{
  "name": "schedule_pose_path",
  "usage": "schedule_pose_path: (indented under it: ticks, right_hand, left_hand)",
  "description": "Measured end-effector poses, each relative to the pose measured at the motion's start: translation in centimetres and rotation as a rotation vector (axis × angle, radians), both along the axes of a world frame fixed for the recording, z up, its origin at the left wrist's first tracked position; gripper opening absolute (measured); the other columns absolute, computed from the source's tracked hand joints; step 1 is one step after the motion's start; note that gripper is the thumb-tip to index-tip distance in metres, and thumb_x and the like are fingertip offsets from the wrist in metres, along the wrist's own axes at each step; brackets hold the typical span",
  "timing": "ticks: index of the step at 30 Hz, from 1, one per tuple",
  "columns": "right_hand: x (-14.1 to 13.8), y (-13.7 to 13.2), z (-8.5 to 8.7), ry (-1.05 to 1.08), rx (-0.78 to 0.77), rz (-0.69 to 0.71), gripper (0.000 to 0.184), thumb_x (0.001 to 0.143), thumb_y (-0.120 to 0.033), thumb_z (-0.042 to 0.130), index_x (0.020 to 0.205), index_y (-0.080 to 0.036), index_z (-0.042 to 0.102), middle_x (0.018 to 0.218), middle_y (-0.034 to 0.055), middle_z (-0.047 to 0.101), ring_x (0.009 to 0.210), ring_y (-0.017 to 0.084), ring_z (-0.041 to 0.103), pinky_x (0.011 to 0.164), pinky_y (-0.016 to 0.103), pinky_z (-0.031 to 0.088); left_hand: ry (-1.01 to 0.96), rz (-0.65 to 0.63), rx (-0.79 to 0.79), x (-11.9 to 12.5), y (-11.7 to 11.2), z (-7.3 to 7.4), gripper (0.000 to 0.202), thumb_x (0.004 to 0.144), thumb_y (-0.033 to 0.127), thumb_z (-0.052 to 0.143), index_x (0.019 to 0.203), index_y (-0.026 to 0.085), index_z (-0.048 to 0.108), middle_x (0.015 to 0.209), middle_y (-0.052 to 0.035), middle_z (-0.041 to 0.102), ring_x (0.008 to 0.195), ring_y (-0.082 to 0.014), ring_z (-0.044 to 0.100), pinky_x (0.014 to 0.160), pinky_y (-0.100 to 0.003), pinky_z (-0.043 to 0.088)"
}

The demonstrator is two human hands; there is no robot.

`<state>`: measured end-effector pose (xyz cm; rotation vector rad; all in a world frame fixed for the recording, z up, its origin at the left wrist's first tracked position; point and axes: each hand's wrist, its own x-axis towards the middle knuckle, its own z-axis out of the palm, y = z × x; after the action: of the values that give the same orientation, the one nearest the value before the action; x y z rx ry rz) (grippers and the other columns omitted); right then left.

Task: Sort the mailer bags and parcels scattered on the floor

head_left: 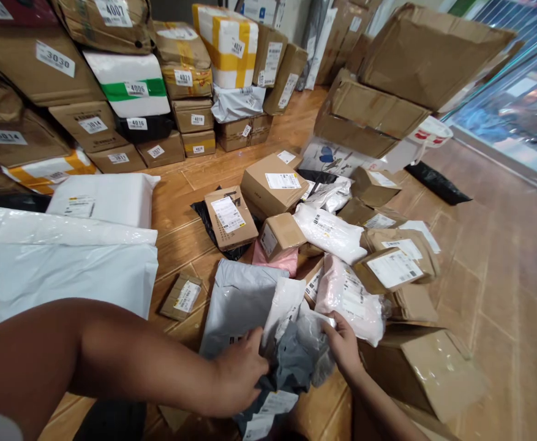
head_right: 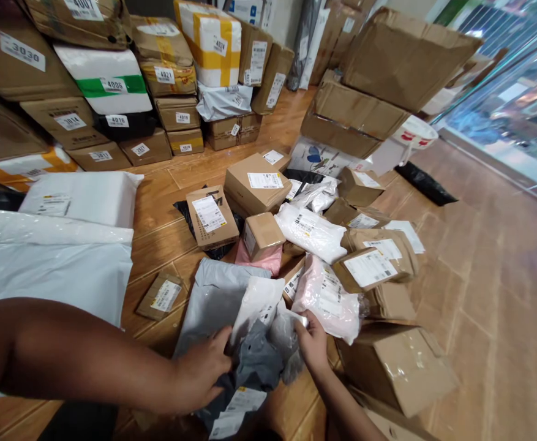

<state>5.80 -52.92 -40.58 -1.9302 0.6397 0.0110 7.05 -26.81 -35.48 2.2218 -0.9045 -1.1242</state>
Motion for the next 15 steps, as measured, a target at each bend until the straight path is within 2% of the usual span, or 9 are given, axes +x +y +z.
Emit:
schedule_pose_path:
  ticks: [3,6,9,12,13,15]
  right_hand:
    - [-0.5,-0.1,0.0,0.004,-0.006,-0.013,0.019,0.056,-0.039,0.057,0.062,-0.022,0.052,0.054,-0.0018,0.05,0.053,0.016,0.041,0.052,0.029,0.035]
    - [-0.7,-0.1,-0.1,0.004,-0.018,-0.02,0.019,0.056,-0.038,0.059,0.062,-0.021,0.052,0.056,-0.0016,0.053,0.055,0.016,0.043,0.054,0.028,0.036]
    - [-0.5,0.1,0.0,-0.002,-0.031,-0.018,0.019,0.055,-0.037,0.058,0.063,-0.02,0.053,0.059,-0.001,0.055,0.056,0.016,0.044,0.055,0.028,0.037]
    - [-0.4,0.6,0.3,-0.007,-0.039,-0.003,0.02,0.056,-0.039,0.057,0.061,-0.021,0.051,0.055,-0.0022,0.052,0.053,0.015,0.042,0.054,0.028,0.037]
    - [-0.5,0.7,0.4,-0.008,-0.039,0.007,0.021,0.057,-0.04,0.057,0.061,-0.021,0.05,0.055,-0.0025,0.05,0.053,0.015,0.042,0.053,0.028,0.037]
    - [-0.8,1.0,0.4,-0.012,-0.034,0.037,0.023,0.059,-0.042,0.057,0.063,-0.02,0.051,0.056,-0.0024,0.051,0.054,0.015,0.043,0.054,0.029,0.038]
  left_hand:
    - [0.008,-0.071,0.017,-1.8,0.1,0.7,0.032,0.073,0.029,0.07,0.101,0.014,0.072,0.152,-0.0199,0.025,0.13,-0.0423,0.04,0.106,-0.051,0.041]
    - [-0.052,-0.16,-0.13,-3.3,-0.9,1.2,0.037,0.069,0.03,0.076,0.103,0.016,0.073,0.155,-0.0189,0.022,0.135,-0.0434,0.033,0.105,-0.052,0.043]
    - [-0.097,-0.238,-0.263,-3.9,-1.9,1.4,0.033,0.067,0.029,0.078,0.097,0.016,0.075,0.156,-0.018,0.021,0.133,-0.0428,0.038,0.1,-0.05,0.048]
    - [-0.028,-0.139,-0.245,-3.1,-1.2,1.3,0.032,0.073,0.029,0.069,0.102,0.013,0.073,0.153,-0.0197,0.028,0.127,-0.0395,0.047,0.099,-0.046,0.048]
    - [0.016,-0.069,-0.196,-2.5,-0.5,1.2,0.033,0.074,0.027,0.067,0.103,0.013,0.072,0.148,-0.021,0.037,0.123,-0.0384,0.051,0.099,-0.046,0.048]
    - [0.107,0.083,-0.038,-0.8,1.6,0.9,0.029,0.072,0.024,0.064,0.096,0.011,0.073,0.126,-0.0235,0.059,0.11,-0.0392,0.06,0.094,-0.049,0.049]
